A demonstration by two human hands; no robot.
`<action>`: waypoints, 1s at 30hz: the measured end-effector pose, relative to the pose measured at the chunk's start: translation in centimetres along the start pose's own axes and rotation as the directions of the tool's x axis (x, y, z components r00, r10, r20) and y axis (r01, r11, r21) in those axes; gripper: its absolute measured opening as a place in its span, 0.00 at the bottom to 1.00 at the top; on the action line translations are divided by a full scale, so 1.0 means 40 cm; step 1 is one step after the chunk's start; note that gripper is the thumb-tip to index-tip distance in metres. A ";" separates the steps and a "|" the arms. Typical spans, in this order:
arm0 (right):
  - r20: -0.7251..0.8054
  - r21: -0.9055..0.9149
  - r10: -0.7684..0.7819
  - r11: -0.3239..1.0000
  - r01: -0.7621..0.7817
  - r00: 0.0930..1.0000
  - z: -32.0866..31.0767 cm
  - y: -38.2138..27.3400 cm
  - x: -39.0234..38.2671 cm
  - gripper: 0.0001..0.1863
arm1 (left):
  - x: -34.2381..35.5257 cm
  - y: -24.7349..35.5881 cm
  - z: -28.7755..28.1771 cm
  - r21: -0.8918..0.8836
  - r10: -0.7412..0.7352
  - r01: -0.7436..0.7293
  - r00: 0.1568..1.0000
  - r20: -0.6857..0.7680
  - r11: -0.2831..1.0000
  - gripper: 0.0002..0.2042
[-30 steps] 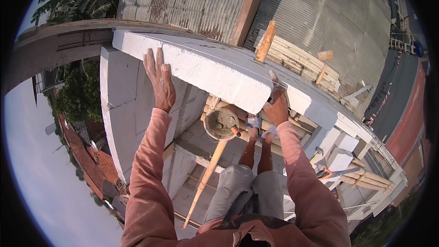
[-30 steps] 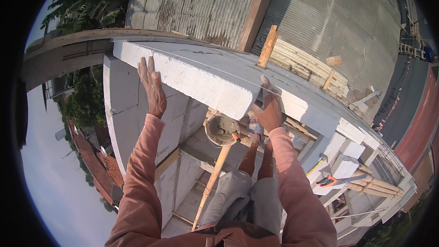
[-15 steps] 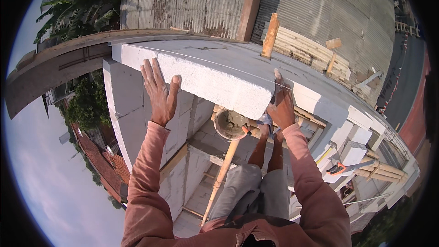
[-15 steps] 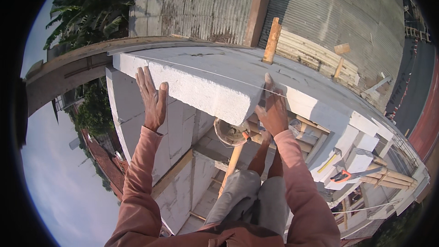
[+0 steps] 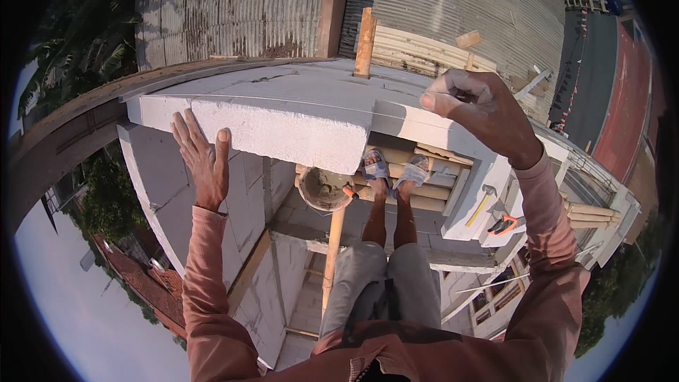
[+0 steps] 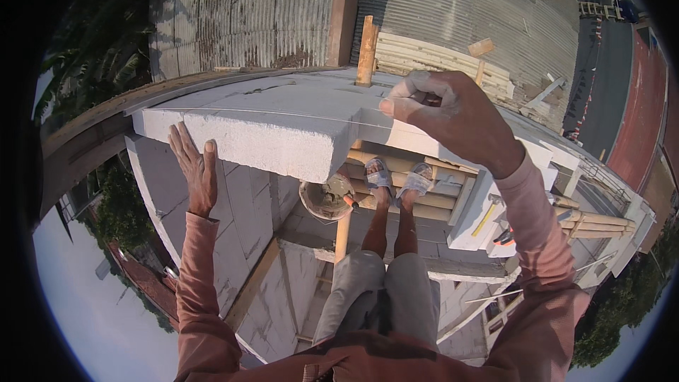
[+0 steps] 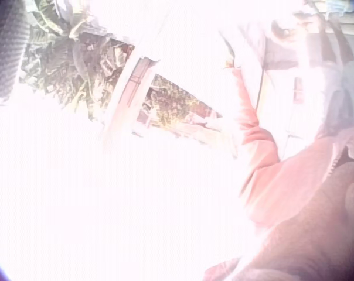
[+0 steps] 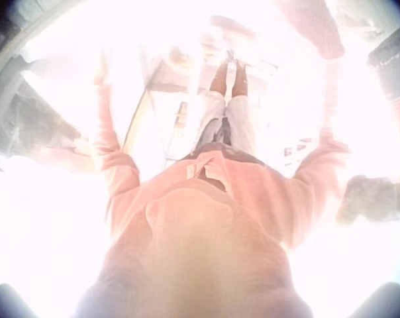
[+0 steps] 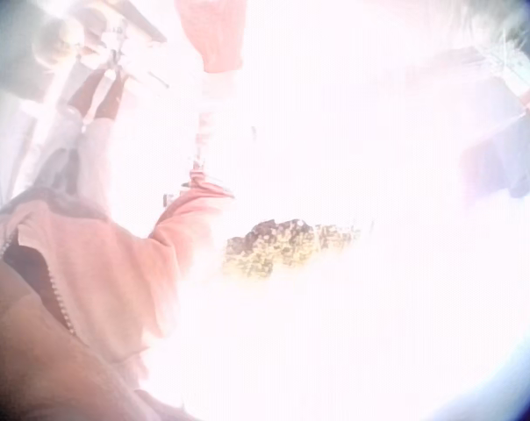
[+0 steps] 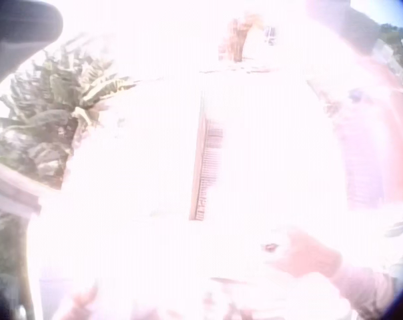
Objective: The person places a block onto a wall, saws the end of a block, and then places the cut piece into a gap in the block wall.
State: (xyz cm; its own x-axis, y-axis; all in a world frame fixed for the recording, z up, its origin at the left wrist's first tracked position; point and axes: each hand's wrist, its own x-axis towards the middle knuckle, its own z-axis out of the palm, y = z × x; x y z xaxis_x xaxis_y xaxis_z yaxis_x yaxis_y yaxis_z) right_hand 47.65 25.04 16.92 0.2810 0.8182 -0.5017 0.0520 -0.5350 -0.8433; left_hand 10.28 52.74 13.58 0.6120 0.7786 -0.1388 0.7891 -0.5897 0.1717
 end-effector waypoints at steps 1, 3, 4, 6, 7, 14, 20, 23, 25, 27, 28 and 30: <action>0.017 -0.111 -0.016 0.994 0.017 1.000 -0.014 0.018 0.052 0.18 | 0.002 0.000 0.006 -0.014 0.011 -0.011 1.000 0.008 1.000 0.45; 0.135 -0.231 -0.075 0.967 0.106 0.988 -0.009 0.069 0.140 0.23 | 0.010 0.008 0.020 -0.039 0.034 -0.034 0.999 -0.008 0.999 0.45; 0.197 -0.241 -0.074 0.963 0.121 0.978 0.001 0.067 0.167 0.22 | 0.011 0.017 0.021 -0.053 0.037 -0.037 0.999 -0.002 0.998 0.44; 0.258 -0.235 -0.073 0.962 0.136 0.963 0.034 0.080 0.215 0.22 | 0.010 0.006 0.018 -0.043 0.057 -0.057 0.998 -0.001 0.997 0.43; 0.310 -0.153 -0.089 0.978 0.142 0.947 0.049 0.102 0.235 0.20 | 0.012 0.005 0.022 -0.044 0.071 -0.072 0.997 -0.009 0.996 0.43; 0.488 -0.022 0.054 0.998 -0.050 0.871 0.072 0.067 0.254 0.13 | 0.010 0.001 0.018 -0.027 0.066 -0.066 0.998 -0.004 0.997 0.42; 0.554 0.057 0.050 0.994 -0.097 0.831 0.069 0.084 0.274 0.11 | 0.008 -0.005 0.013 -0.012 0.078 -0.078 0.997 0.009 0.997 0.42; 0.588 0.047 0.014 0.998 -0.052 0.809 0.071 0.088 0.289 0.12 | 0.009 0.005 0.015 -0.025 0.072 -0.072 0.997 0.002 0.997 0.42; 0.601 0.013 0.021 0.999 -0.037 0.799 0.073 0.091 0.299 0.12 | 0.009 0.008 0.023 -0.022 0.072 -0.072 0.997 0.007 0.997 0.42; 0.616 -0.012 0.017 1.000 -0.012 0.787 0.074 0.083 0.303 0.12 | 0.009 0.005 0.014 -0.008 0.071 -0.071 0.997 0.008 0.997 0.42; 0.608 -0.025 0.012 1.000 0.004 0.794 0.072 0.076 0.299 0.11 | 0.010 0.002 0.010 -0.006 0.071 -0.071 0.997 0.009 0.997 0.42; 0.601 -0.043 0.013 0.999 0.016 0.799 0.070 0.079 0.297 0.11 | 0.009 0.005 0.013 -0.011 0.068 -0.068 0.998 0.012 0.998 0.42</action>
State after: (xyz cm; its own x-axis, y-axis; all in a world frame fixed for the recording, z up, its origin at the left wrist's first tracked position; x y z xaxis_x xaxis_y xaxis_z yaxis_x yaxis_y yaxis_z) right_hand 48.46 33.66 7.75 -0.3508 0.7737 -0.5276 0.0972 -0.5303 -0.8422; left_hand 10.66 52.78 13.04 0.6648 0.7342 -0.1381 0.7452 -0.6387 0.1916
